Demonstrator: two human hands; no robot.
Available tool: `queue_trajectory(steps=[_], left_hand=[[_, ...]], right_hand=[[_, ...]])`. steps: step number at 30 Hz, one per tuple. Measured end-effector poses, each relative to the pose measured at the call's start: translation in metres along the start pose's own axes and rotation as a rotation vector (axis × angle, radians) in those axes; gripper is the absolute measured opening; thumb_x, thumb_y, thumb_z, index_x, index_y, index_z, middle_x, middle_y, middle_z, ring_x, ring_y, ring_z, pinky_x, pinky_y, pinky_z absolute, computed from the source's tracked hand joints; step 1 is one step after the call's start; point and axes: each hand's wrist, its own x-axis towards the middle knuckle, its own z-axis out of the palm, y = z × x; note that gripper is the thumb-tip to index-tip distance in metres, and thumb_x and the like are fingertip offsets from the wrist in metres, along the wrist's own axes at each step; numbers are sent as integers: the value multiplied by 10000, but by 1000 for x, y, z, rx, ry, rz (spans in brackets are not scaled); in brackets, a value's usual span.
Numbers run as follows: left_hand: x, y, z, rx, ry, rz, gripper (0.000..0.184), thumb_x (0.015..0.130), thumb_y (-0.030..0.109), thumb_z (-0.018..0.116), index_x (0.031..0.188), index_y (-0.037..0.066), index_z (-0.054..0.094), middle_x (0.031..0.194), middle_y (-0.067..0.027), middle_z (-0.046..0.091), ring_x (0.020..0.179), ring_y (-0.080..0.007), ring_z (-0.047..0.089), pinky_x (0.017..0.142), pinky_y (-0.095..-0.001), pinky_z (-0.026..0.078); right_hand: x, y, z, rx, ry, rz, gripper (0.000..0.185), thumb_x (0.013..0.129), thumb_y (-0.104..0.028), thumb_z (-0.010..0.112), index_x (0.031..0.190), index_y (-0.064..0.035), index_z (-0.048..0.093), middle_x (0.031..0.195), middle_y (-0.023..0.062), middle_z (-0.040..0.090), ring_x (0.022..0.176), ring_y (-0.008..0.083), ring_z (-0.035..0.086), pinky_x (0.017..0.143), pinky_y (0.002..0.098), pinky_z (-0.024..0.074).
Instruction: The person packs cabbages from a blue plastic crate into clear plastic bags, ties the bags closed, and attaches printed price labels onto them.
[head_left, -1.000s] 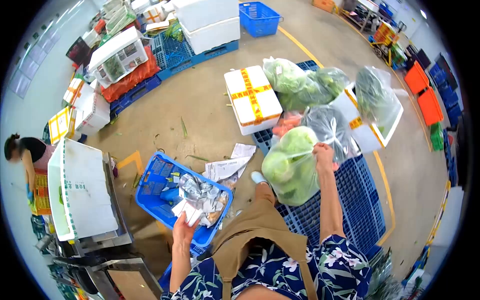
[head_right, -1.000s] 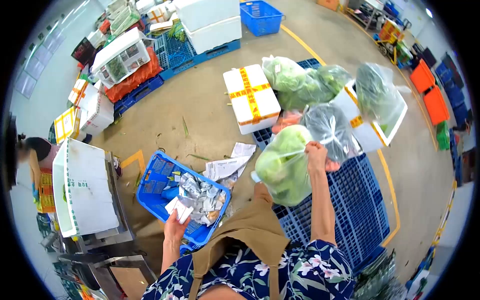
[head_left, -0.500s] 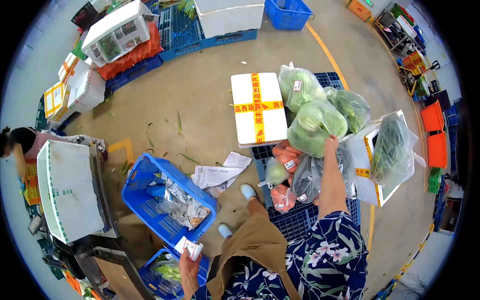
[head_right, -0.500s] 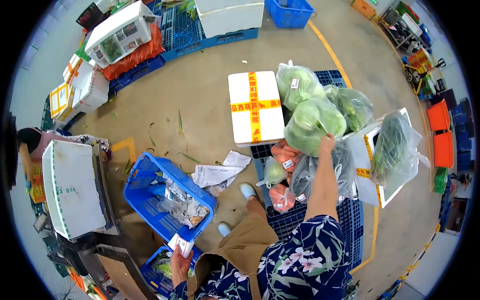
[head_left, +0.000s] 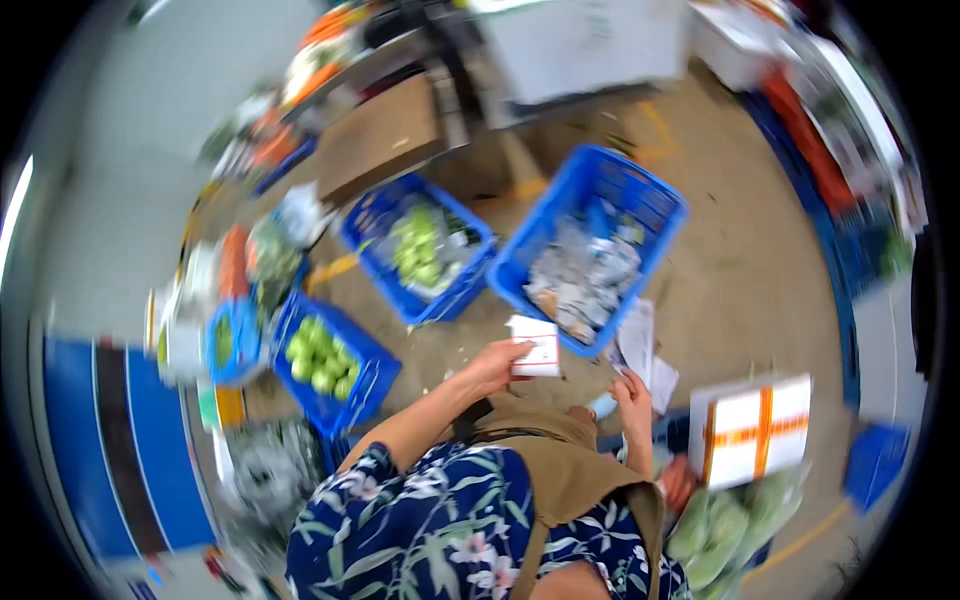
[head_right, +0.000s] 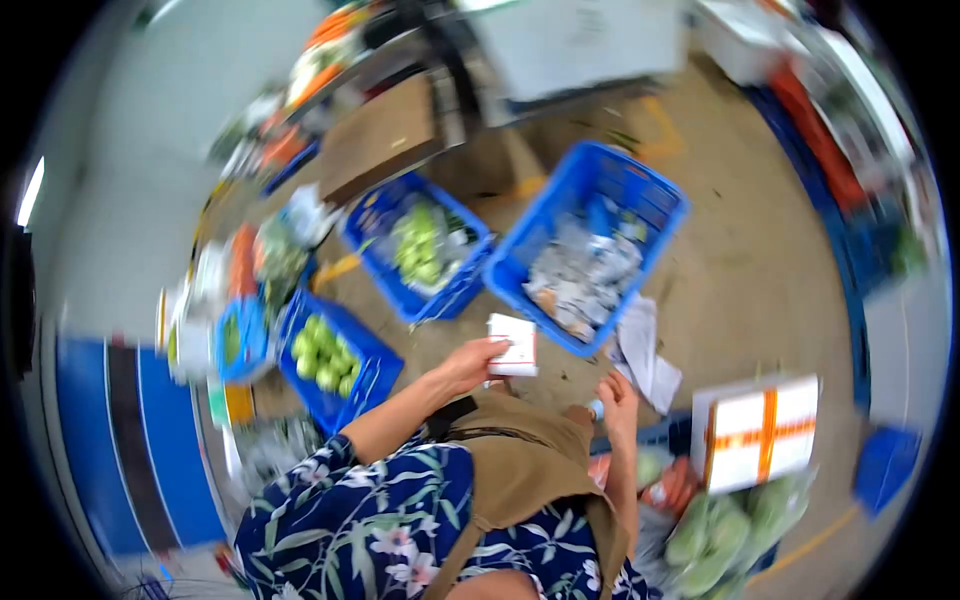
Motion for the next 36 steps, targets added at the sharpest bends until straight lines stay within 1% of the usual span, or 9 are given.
queue_trajectory(steps=[4,6,8,13,17,23,32,34,36], left_hand=[[-37,31,-38,-66,117,92,295,915,249,556,1112,31,579,990,-59,651,875,-154,632,741,-327,527],[-60,23,-125,-151,108,220,287,905,285,572,1079,60,611,966,-36,658,850,-128,622,720,-309,513],[-44,20,-60,-104,158,283,288,902,297,579,1066,65,622,963,-28,659,834,-115,620,718,-298,509],[-139,62,-276,-206,273,440,311,903,315,580,1054,47,622,957,-29,656,829,-108,623,750,-279,508],[-177,68,-363,-504,336,614,359,930,358,518,1072,37,597,964,-60,649,882,-128,621,781,-296,509],[-218,88,-456,-908,504,738,293,931,252,529,1098,12,553,1028,-90,626,930,-186,617,821,-340,512],[-221,151,-624,-992,605,814,337,967,167,409,1193,-81,443,1181,-189,540,1097,-275,536,960,-412,434],[-227,181,-664,-991,633,718,342,966,200,417,1230,-16,442,1172,-172,549,1042,-261,572,888,-419,486],[-233,197,-705,-991,625,676,294,948,236,479,1158,30,487,1028,-123,602,926,-209,603,789,-356,515]], right_hand=[[19,-106,152,11,-447,11,546,850,-70,607,1332,5,362,930,105,631,783,137,607,700,251,488],[14,-93,252,-111,-591,-19,576,840,-39,611,1347,0,340,916,102,634,766,121,600,683,238,480],[42,-107,201,-119,-656,-64,583,834,-14,608,1351,-7,338,889,95,636,752,112,593,660,228,468],[14,-86,465,-269,-840,-62,531,814,28,591,1312,-28,414,861,55,642,743,72,566,641,201,437],[4,-78,571,-325,-1034,-62,494,798,38,609,1267,-28,471,868,51,646,762,76,569,676,210,448],[4,-61,704,-459,-1326,-21,429,803,30,593,1221,-14,508,881,55,649,751,79,584,673,223,475],[46,-19,910,-435,-1498,12,407,822,8,577,1221,-65,540,885,35,627,796,86,575,704,255,485],[70,-6,965,-439,-1523,-7,404,818,13,573,1215,-54,541,874,34,634,782,88,578,698,252,487],[86,-6,1015,-432,-1497,31,376,839,12,568,1211,-38,543,886,35,633,790,77,563,701,239,478]])
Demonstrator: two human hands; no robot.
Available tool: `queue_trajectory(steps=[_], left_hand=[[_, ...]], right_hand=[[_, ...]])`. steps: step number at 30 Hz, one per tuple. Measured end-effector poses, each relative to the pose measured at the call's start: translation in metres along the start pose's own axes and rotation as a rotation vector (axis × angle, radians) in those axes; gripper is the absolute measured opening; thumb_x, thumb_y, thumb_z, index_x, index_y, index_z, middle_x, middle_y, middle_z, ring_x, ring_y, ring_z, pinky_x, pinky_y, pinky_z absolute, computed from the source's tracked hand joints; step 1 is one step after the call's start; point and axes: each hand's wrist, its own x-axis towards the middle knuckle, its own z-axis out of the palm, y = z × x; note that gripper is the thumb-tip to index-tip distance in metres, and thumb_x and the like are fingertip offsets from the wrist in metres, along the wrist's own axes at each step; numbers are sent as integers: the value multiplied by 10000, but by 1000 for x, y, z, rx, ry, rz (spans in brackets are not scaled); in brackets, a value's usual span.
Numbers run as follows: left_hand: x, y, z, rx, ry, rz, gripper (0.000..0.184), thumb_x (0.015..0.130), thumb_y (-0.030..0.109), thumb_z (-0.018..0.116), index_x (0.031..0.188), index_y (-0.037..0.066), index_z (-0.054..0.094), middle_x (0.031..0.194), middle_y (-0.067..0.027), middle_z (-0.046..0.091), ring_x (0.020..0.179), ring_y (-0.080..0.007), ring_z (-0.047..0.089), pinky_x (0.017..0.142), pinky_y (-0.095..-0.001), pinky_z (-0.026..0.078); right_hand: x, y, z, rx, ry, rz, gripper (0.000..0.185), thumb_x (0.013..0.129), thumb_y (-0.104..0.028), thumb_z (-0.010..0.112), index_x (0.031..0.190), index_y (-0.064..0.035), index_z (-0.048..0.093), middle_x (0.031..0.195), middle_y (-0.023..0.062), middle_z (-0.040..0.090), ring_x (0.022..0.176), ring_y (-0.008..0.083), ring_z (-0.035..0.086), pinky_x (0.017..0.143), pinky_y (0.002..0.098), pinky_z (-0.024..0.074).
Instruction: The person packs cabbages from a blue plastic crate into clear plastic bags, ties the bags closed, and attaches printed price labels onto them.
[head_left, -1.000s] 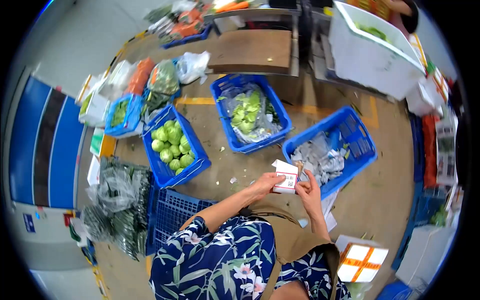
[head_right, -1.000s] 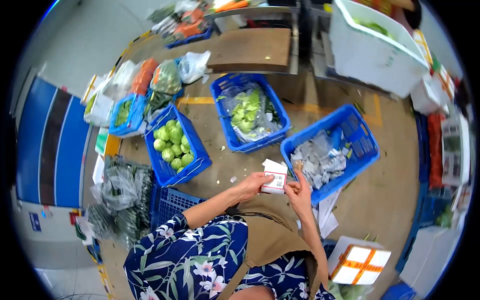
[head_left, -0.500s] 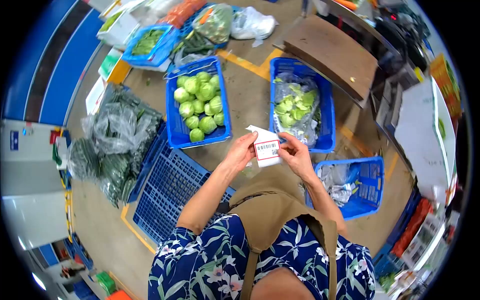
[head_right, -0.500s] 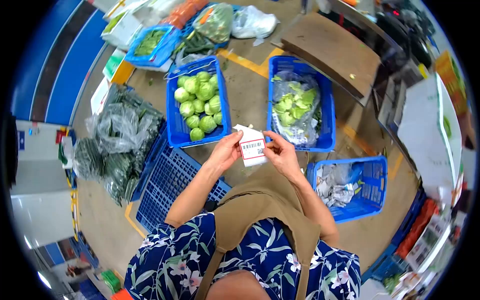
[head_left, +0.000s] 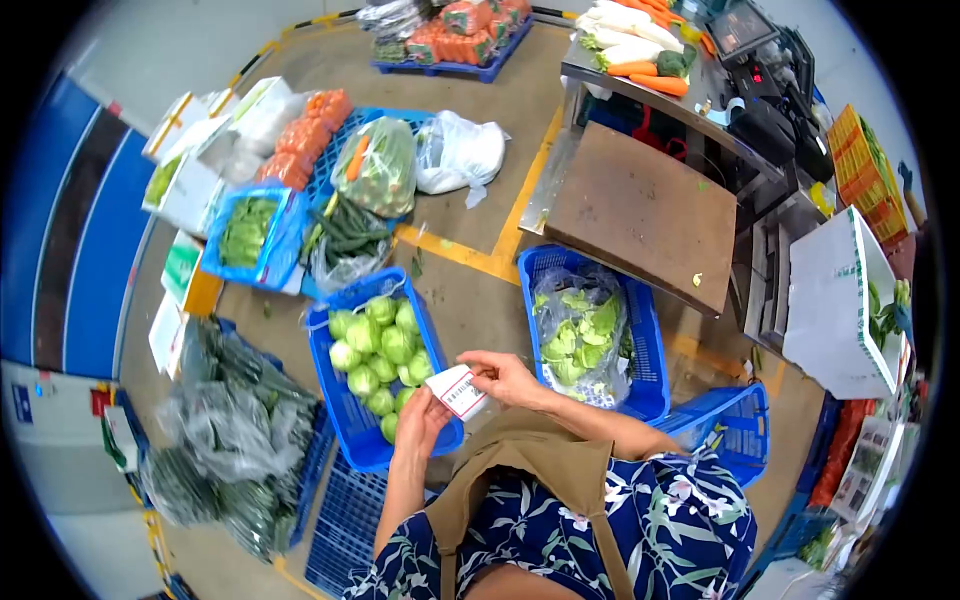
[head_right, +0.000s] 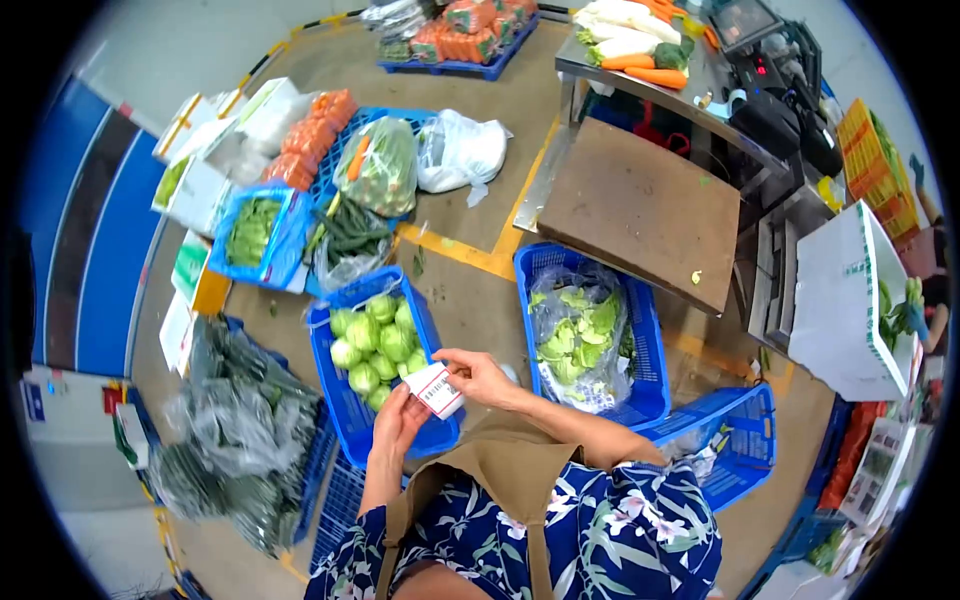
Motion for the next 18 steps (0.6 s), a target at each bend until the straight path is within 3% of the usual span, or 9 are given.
queue_trajectory(steps=[3,7,9,10,11,12,13,18], left_hand=[[40,42,3,-12,42,-2,261,913,222,554,1120,68,519,877,-74,629,788,-182,624,700,-324,528],[128,96,8,-18,64,-55,238,905,213,565,1090,63,545,855,-73,633,768,-189,628,675,-321,531],[151,116,18,-16,74,-82,207,905,200,561,1062,65,561,837,-64,629,761,-190,627,667,-322,529],[173,126,25,-9,56,-91,203,906,199,559,1059,65,562,838,-63,628,766,-191,626,671,-323,527],[196,143,34,2,38,-103,199,907,198,558,1056,66,563,839,-62,627,770,-193,625,675,-325,526],[221,159,42,16,18,-118,196,907,197,556,1053,66,564,840,-62,626,775,-194,624,680,-326,524],[247,176,49,23,-5,-138,186,910,199,550,1041,69,564,851,-63,624,784,-197,619,698,-327,517],[384,275,95,69,-118,-137,173,920,206,528,1030,77,561,861,-60,615,774,-189,610,691,-324,510]], right_hand=[[55,-23,-33,1,103,24,352,840,24,550,1189,-21,549,884,48,639,785,79,573,693,239,482],[142,-37,-92,9,353,-30,327,834,47,514,1155,8,557,887,37,639,786,73,589,662,223,475],[150,-59,-122,-117,516,92,305,786,50,497,1062,7,620,825,31,612,673,55,515,598,195,416],[169,-45,-144,-249,630,-120,290,777,47,508,1030,-6,641,748,1,588,614,60,467,570,208,404],[186,-39,-165,-251,720,-150,292,765,50,513,1016,-9,649,715,-10,581,608,65,471,568,219,409],[197,-54,-184,-182,749,23,312,765,58,507,1041,-6,640,770,11,602,648,73,502,597,214,425],[211,-47,-208,-181,808,57,332,771,55,507,1076,-2,625,813,33,627,688,87,540,623,224,451],[277,-92,-296,-167,1168,11,365,777,59,503,1135,33,566,969,93,628,803,137,574,733,259,474]])
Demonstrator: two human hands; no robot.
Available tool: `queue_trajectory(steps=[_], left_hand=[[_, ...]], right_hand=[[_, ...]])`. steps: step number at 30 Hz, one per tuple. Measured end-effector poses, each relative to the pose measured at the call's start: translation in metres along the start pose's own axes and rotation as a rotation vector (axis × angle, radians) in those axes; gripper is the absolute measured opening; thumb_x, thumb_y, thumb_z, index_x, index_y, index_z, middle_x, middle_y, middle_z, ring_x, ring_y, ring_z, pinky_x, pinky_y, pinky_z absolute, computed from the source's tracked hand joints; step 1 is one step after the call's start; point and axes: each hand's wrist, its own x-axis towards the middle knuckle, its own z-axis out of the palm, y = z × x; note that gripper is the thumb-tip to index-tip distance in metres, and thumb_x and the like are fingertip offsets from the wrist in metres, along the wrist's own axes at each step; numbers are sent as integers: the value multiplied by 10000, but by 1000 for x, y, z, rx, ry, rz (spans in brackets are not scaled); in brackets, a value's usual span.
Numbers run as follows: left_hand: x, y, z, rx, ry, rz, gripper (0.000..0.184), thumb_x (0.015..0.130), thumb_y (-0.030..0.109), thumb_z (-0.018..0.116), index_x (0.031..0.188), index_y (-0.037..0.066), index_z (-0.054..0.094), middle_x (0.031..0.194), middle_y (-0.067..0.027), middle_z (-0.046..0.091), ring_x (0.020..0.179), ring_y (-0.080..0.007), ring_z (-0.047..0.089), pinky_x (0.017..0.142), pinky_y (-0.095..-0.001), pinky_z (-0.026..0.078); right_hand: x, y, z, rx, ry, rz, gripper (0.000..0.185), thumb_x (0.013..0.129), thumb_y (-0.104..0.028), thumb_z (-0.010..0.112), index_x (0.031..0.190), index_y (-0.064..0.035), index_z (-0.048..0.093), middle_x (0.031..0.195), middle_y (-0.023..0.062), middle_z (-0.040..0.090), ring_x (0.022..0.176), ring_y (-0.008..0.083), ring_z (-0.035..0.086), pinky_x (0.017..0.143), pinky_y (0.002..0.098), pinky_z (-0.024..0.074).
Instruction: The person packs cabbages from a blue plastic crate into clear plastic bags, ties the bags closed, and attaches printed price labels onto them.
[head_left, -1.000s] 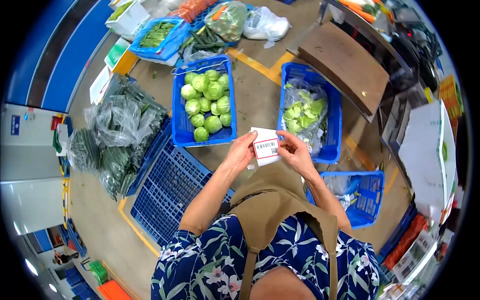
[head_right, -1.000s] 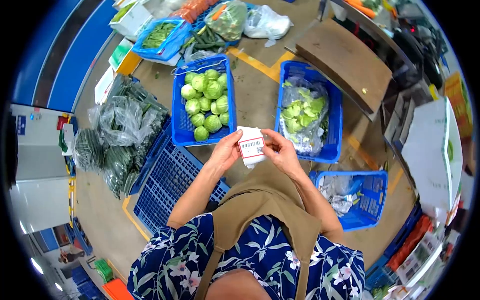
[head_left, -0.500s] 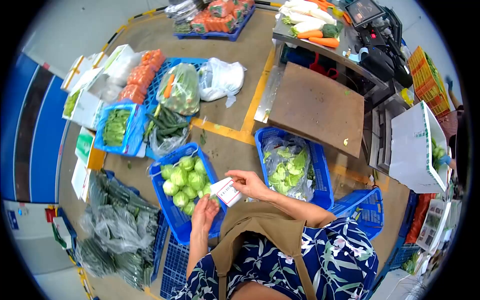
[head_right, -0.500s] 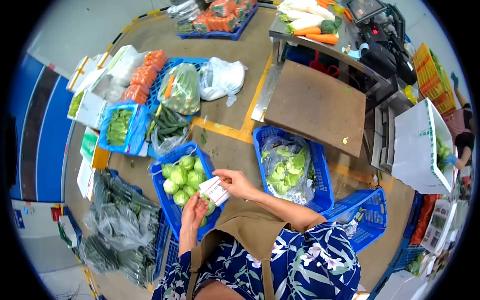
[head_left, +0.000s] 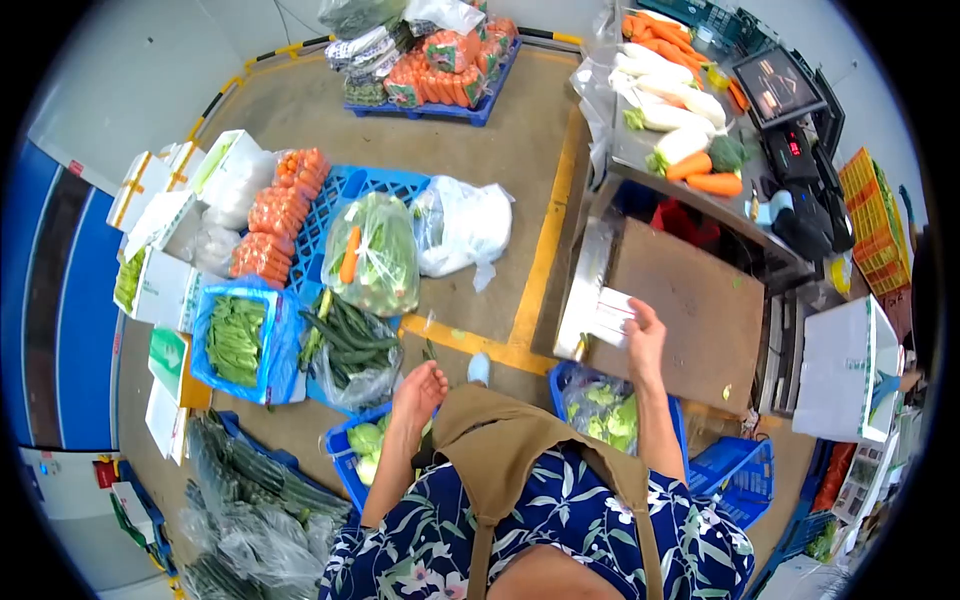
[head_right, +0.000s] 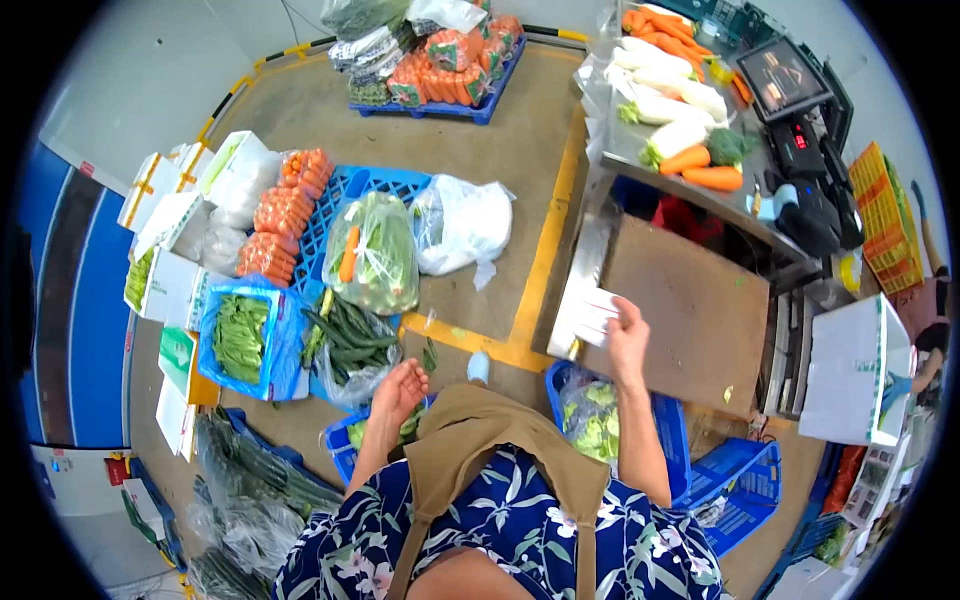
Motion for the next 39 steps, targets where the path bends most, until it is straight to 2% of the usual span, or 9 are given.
queue_trajectory(steps=[12,17,21,24,28,30,32,35,39], left_hand=[[271,177,208,259,-197,-124,205,918,196,525,1056,46,549,853,-63,601,780,-179,600,686,-308,508],[389,203,289,291,-234,-238,218,903,212,551,1062,63,545,869,-59,604,799,-200,600,714,-336,503],[453,249,332,292,-157,-229,219,906,216,551,1063,64,548,896,-55,603,812,-185,595,724,-325,498],[502,287,354,307,-104,-197,217,907,214,548,1064,63,552,889,-47,607,792,-170,597,710,-311,499],[581,334,379,322,-34,-179,208,898,224,560,1036,68,562,852,-43,613,766,-160,604,711,-310,503],[640,355,385,334,4,-203,189,891,229,570,999,74,571,836,-43,615,762,-160,606,714,-313,504],[715,379,383,265,-37,-228,151,869,225,601,928,87,580,823,-41,622,777,-174,610,718,-330,514],[833,427,397,161,-8,-226,128,869,200,599,905,82,568,778,-45,608,730,-173,604,683,-328,529],[975,515,456,35,96,-164,107,866,195,605,881,99,562,746,-34,582,674,-160,584,622,-313,513]], right_hand=[[216,-119,-26,-122,601,-384,432,816,87,467,1242,20,500,1347,115,404,1146,190,488,927,278,406],[363,-146,-41,2,803,-588,493,847,39,503,1325,-65,444,1191,15,545,797,74,550,662,195,448],[470,-138,-33,154,746,-485,484,863,-4,507,1333,17,392,1042,80,565,806,103,529,698,233,443],[511,-62,-55,-36,689,-26,504,790,-13,530,1285,31,446,947,37,512,728,113,478,646,233,425],[520,-43,-61,-522,788,79,514,766,-34,517,1267,61,456,903,61,530,681,135,443,603,265,410],[515,-41,-68,-973,763,-23,518,777,-73,533,1272,53,450,1059,203,585,885,272,563,798,346,448],[520,-111,-38,-1123,664,351,510,795,-111,587,1267,32,458,1147,257,560,1065,360,545,911,385,423],[549,-193,1,-1334,792,754,465,828,-202,571,1257,-43,492,1181,244,537,1008,396,559,836,449,467],[605,-225,14,-1443,864,381,387,872,-211,541,1199,-5,545,1102,258,579,967,404,573,816,449,469]])
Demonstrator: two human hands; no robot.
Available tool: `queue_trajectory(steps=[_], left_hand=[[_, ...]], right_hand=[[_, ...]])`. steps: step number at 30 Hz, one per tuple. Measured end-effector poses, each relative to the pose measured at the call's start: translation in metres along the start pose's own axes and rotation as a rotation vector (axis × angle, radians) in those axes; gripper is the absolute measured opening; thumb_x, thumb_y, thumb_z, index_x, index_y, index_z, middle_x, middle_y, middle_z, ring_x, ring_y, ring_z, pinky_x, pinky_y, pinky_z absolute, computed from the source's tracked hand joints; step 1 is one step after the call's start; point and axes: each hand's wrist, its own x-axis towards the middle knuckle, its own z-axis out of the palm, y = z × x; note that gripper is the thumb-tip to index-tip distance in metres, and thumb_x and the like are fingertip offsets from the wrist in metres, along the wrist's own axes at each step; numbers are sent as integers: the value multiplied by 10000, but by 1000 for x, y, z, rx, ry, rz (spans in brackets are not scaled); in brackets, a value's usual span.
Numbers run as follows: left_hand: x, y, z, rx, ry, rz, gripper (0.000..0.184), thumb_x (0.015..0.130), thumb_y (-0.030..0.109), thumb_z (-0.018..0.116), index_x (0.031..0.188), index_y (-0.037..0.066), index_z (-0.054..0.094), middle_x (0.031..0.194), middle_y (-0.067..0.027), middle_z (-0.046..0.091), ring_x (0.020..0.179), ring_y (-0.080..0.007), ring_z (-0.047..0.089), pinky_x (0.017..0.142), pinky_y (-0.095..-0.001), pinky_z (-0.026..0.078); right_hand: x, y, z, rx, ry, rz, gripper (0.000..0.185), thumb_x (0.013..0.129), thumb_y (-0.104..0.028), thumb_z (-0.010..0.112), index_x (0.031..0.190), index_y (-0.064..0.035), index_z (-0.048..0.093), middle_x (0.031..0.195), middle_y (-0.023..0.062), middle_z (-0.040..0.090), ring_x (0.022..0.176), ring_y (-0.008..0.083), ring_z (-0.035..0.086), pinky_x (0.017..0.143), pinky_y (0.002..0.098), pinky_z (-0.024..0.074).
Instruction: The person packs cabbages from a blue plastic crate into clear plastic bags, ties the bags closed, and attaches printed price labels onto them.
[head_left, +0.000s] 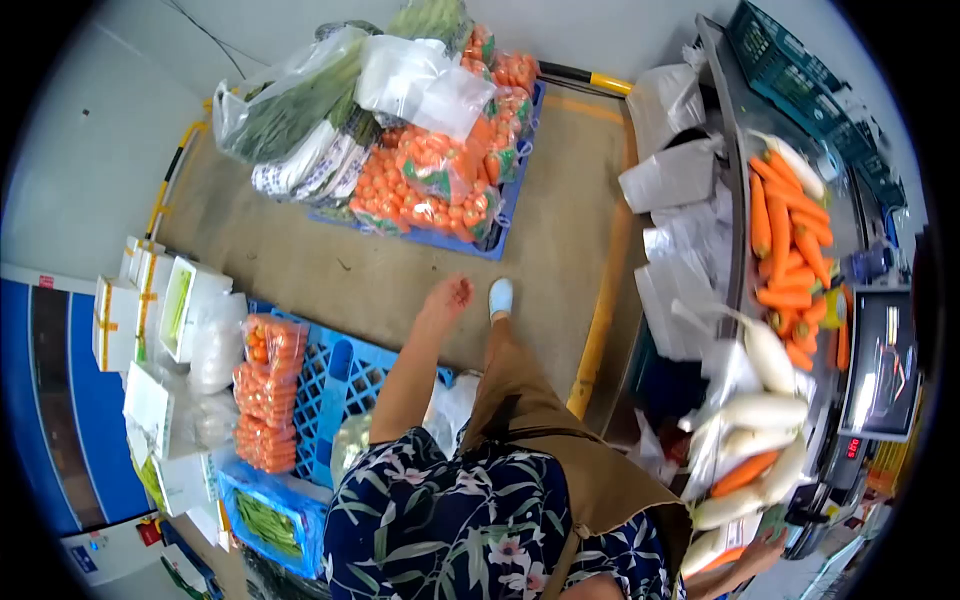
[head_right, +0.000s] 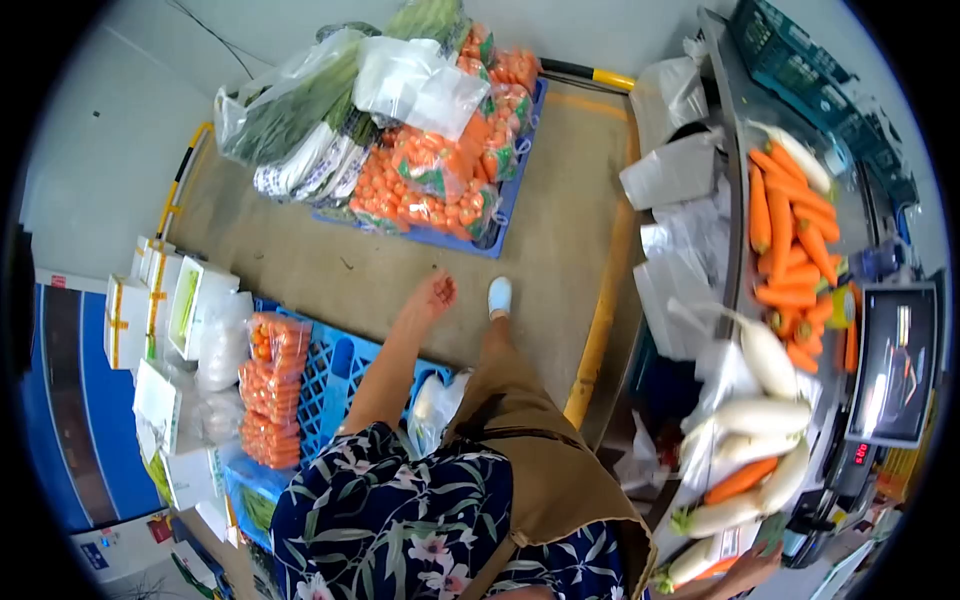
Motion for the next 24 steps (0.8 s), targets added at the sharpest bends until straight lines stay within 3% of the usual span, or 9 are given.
queue_trajectory(steps=[2,3,5,7,12,17,20,22,24], left_hand=[[118,78,26,-75,-198,198,160,849,248,634,932,120,585,782,-17,593,738,-160,576,680,-313,497],[155,105,27,-113,-270,280,192,841,274,648,958,131,596,800,-8,598,771,-160,572,709,-314,489],[223,178,48,7,-93,336,283,819,296,673,1035,139,581,874,-14,569,808,-166,538,718,-329,480],[253,239,79,53,70,408,311,811,277,680,1062,139,558,870,-13,555,778,-153,525,676,-315,463],[253,339,170,91,405,492,339,806,247,683,1073,114,520,771,-21,529,614,-142,492,506,-284,408],[329,382,125,-3,333,523,213,859,249,606,947,63,550,737,-4,489,557,-140,449,466,-274,366],[270,425,110,-415,39,506,254,877,203,561,1061,29,573,955,-74,620,862,-203,581,748,-343,485],[230,444,102,-477,-63,571,375,889,191,484,1187,-36,504,1208,-149,557,1150,-312,492,1030,-434,340],[216,458,87,-545,-80,645,394,896,178,441,1208,-60,480,1234,-190,529,1179,-335,468,1054,-454,315]], right_hand=[[17,-106,5,105,-43,21,398,899,-230,525,1182,48,543,1129,253,581,1044,387,565,860,420,458],[28,-157,12,312,-33,38,342,883,-139,552,1190,11,547,1104,225,606,840,285,639,708,358,495],[40,-342,-55,224,-296,-151,342,868,-68,552,1199,16,538,1091,180,623,798,213,626,652,317,479],[51,-420,-43,590,-381,-386,350,851,-26,549,1197,23,534,1056,170,626,776,201,610,628,314,461],[55,-561,-24,451,-579,-635,326,781,1,545,1106,30,560,1090,232,579,956,401,571,835,408,456],[67,-650,-11,484,-731,-771,296,773,-11,556,1069,7,563,1046,211,587,922,400,567,799,430,456],[82,-689,5,478,-801,-803,298,774,-18,562,1072,-2,564,1044,206,588,926,397,566,801,430,454],[92,-721,13,476,-837,-850,294,777,-27,564,1070,-11,567,1042,204,589,935,397,564,810,427,451],[106,-757,23,504,-787,-998,284,770,-22,570,1053,3,572,1010,213,598,875,393,576,764,423,460]])
